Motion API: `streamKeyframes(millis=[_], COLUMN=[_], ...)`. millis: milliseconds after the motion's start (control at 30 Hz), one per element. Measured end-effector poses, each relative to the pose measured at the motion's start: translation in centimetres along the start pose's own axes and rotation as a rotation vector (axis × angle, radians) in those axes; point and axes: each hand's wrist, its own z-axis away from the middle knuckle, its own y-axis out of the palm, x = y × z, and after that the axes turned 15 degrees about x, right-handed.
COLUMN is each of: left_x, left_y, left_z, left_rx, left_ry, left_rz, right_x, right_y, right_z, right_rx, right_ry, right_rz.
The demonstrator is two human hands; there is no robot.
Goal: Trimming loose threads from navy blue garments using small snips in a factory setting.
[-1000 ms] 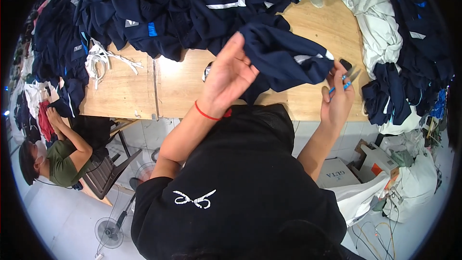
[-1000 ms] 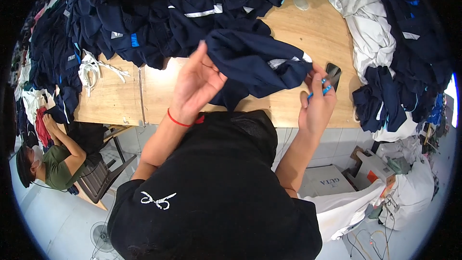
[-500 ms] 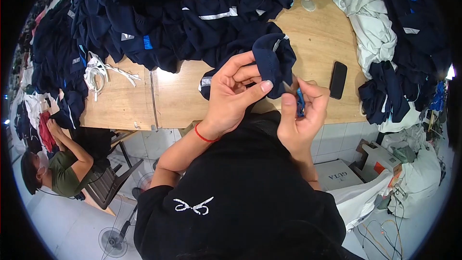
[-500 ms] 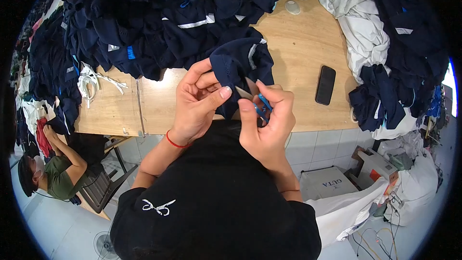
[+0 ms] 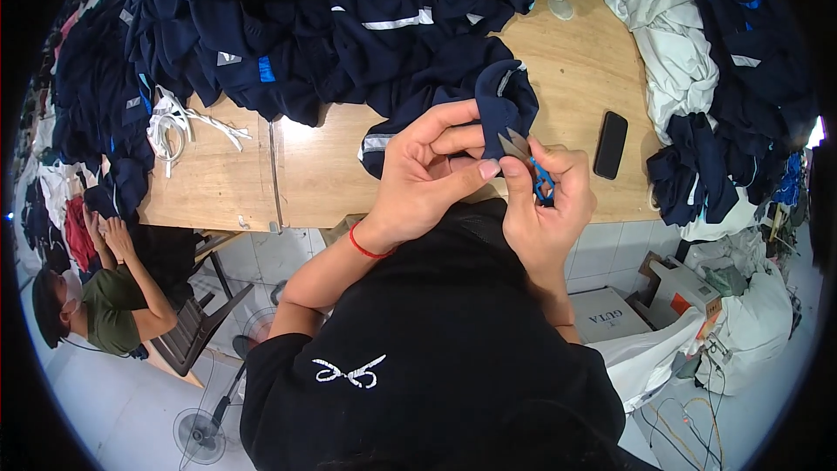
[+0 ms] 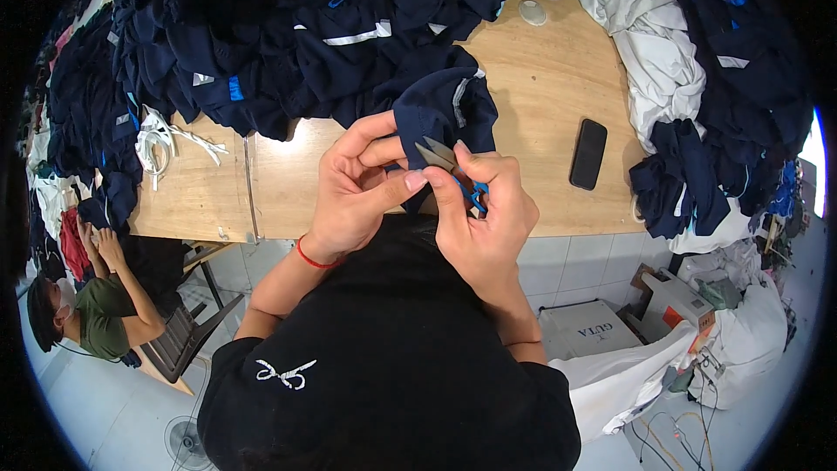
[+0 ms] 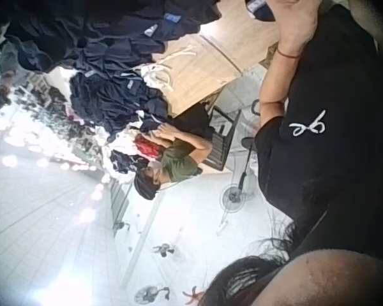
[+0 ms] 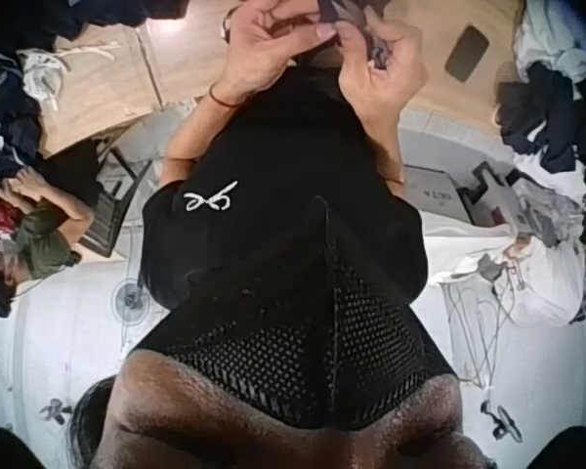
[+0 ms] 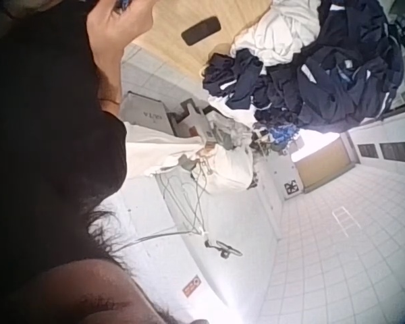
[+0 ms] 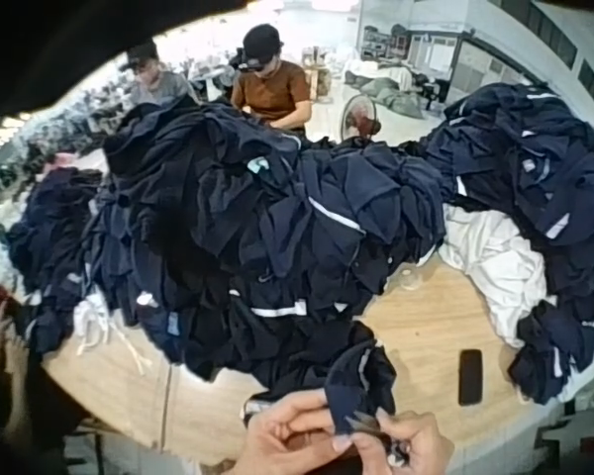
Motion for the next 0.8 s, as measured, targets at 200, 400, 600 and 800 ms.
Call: streamKeyframes(millis=[200, 400, 600, 800], left_x=[-0.4, 0.7, 0.7, 4.3], left_y=[-1.3, -11.4, -11.1, -5.5], left_z=[0.5, 3.7, 8.8, 2.9], left_rx=[-0.014, -0.636, -0.650, -0.102], left_ry=[-0.024, -0.174, -0.235, -0.660], left_rz=[-0.012, -0.161, -0.185, 0.363], right_x=[-0.5, -8.2, -10.5, -17.9], right_y=[-1.2, -6.2, -4.9, -0.8], right_z=[-0.1, -2.3, -4.4, -12.0], right_rx=[-0.153, -0.297, 0.085, 0.376], right_ry=[0.166, 0.275, 0.382, 0.489], right_rz=[-0.398, -0.146, 0.008, 0.318])
